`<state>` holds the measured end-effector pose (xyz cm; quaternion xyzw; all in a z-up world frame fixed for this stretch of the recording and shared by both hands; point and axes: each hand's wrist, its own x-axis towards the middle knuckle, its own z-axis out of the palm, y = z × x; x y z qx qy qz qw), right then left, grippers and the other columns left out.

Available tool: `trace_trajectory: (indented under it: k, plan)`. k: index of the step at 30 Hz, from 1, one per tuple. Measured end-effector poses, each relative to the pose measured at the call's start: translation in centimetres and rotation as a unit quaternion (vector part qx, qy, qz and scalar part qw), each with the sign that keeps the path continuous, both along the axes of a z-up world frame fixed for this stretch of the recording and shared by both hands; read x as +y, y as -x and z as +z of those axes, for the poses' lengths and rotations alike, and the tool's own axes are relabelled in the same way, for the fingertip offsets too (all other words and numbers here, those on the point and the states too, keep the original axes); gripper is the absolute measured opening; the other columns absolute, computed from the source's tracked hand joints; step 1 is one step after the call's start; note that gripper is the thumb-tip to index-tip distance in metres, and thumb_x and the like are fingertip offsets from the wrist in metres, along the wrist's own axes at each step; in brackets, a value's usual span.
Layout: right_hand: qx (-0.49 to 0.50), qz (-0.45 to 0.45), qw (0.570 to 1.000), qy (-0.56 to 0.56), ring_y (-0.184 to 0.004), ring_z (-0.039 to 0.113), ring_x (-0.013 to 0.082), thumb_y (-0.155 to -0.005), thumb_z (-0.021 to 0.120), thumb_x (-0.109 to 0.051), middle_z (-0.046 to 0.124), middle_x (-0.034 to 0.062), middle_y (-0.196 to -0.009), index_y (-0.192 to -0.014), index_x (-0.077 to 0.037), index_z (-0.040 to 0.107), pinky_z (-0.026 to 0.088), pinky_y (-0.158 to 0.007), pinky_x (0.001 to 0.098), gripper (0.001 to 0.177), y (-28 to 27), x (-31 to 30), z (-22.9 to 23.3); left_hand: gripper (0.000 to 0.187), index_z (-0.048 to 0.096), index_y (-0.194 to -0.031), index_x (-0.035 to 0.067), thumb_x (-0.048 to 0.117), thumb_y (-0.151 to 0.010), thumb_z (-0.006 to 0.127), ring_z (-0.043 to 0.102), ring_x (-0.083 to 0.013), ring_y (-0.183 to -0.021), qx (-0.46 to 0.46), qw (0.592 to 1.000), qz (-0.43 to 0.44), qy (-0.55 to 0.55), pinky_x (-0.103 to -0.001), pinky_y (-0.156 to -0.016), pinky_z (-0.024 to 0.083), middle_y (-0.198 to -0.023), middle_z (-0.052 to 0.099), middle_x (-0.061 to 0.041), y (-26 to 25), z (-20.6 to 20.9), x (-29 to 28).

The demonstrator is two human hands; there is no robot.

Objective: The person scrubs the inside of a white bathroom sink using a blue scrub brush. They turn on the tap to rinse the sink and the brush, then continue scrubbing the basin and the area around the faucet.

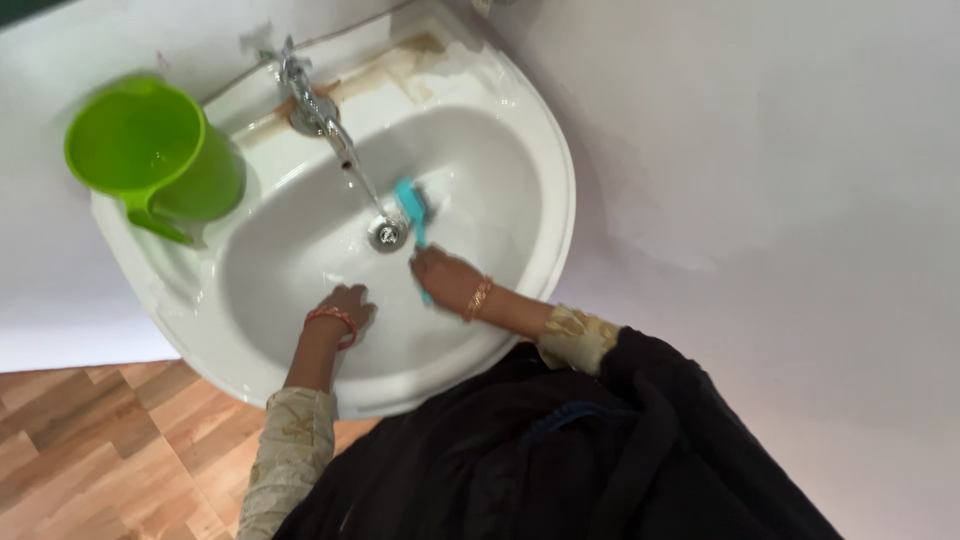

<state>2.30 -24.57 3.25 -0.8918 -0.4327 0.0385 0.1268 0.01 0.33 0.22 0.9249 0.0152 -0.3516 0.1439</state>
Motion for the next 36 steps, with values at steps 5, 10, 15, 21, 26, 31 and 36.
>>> trace_trajectory:
  k: [5, 10, 15, 21, 26, 31, 36]
  plan:
    - [-0.017, 0.093, 0.994, -0.049, -0.118, 0.062, 0.0337, -0.084, 0.063, -0.002, 0.058, 0.0263, -0.139, -0.125, 0.008, 0.061, 0.056, -0.098, 0.0385, 0.042, -1.3, -1.1, -0.1, 0.056, 0.046, -0.147, 0.012, 0.036, -0.098, 0.057, 0.059, -0.0404, -0.128, -0.053, 0.998, 0.017, -0.03, -0.05, -0.104, 0.053, -0.148, 0.048, -0.022, -4.3, -1.3, -0.3]
    - [0.069, 0.06, 0.994, -0.065, -0.12, 0.063, 0.0329, -0.077, 0.068, 0.003, 0.058, 0.0211, -0.141, -0.129, 0.003, 0.062, 0.056, -0.097, 0.0404, 0.053, -2.3, -2.4, 2.2, 0.042, 0.05, -0.137, 0.008, 0.026, -0.099, 0.053, 0.059, -0.0373, -0.112, -0.229, 0.948, 0.18, 0.13, -0.047, -0.09, 0.052, -0.133, 0.052, -0.021, -11.6, -4.2, -1.4]
    - [0.27, -0.05, 0.959, -0.072, -0.106, 0.07, 0.0325, -0.074, 0.063, 0.013, 0.052, 0.0158, -0.15, -0.136, -0.002, 0.058, 0.062, -0.084, 0.0379, 0.064, -1.7, -6.1, 7.2, 0.025, 0.062, -0.113, 0.006, 0.028, -0.104, 0.052, 0.057, -0.0244, -0.084, -0.123, 0.761, 0.465, 0.436, -0.037, -0.068, 0.047, -0.101, 0.06, -0.012, -18.3, -8.1, -4.3]
    - [0.284, -0.08, 0.948, -0.12, -0.11, 0.072, 0.0331, -0.076, 0.061, 0.015, 0.057, 0.014, -0.149, -0.137, -0.005, 0.06, 0.062, -0.087, 0.0379, 0.064, -3.2, -5.7, 9.6, 0.044, 0.073, -0.095, -0.003, 0.033, -0.115, 0.056, 0.052, -0.0215, -0.061, -0.159, 0.739, 0.469, 0.457, -0.035, -0.057, 0.04, -0.073, 0.06, -0.011, -20.4, -10.6, -4.6]
    - [0.173, -0.095, 0.96, -0.198, -0.121, 0.067, 0.0341, -0.077, 0.064, 0.014, 0.06, 0.0153, -0.144, -0.141, -0.005, 0.058, 0.06, -0.097, 0.0375, 0.068, -2.6, -8.5, 16.1, 0.025, 0.078, -0.096, 0.01, 0.024, -0.097, 0.058, 0.073, -0.0373, -0.081, -0.354, 0.87, 0.283, 0.192, -0.046, -0.076, 0.057, -0.084, 0.07, -0.01, -17.1, -9.7, -1.1]
    - [-0.043, -0.075, 0.965, -0.247, -0.135, 0.061, 0.0319, -0.08, 0.065, 0.013, 0.057, 0.011, -0.151, -0.142, -0.01, 0.058, 0.06, -0.102, 0.0365, 0.067, -5.3, -5.5, 18.0, 0.036, 0.069, -0.124, 0.016, 0.038, -0.096, 0.062, 0.064, -0.0424, -0.115, -0.198, 0.971, 0.131, 0.021, -0.05, -0.095, 0.055, -0.127, 0.062, -0.022, -11.8, -7.7, -2.1]
    - [0.081, -0.048, 0.968, -0.234, -0.136, 0.055, 0.0314, -0.069, 0.064, 0.016, 0.055, 0.0119, -0.151, -0.136, -0.009, 0.061, 0.062, -0.086, 0.0343, 0.072, -10.6, -1.3, 14.8, 0.053, 0.049, -0.141, 0.019, 0.043, -0.095, 0.061, 0.043, -0.0345, -0.14, -0.112, 0.99, -0.016, -0.081, -0.054, -0.106, 0.046, -0.157, 0.031, -0.014, -8.3, -4.7, -4.0]
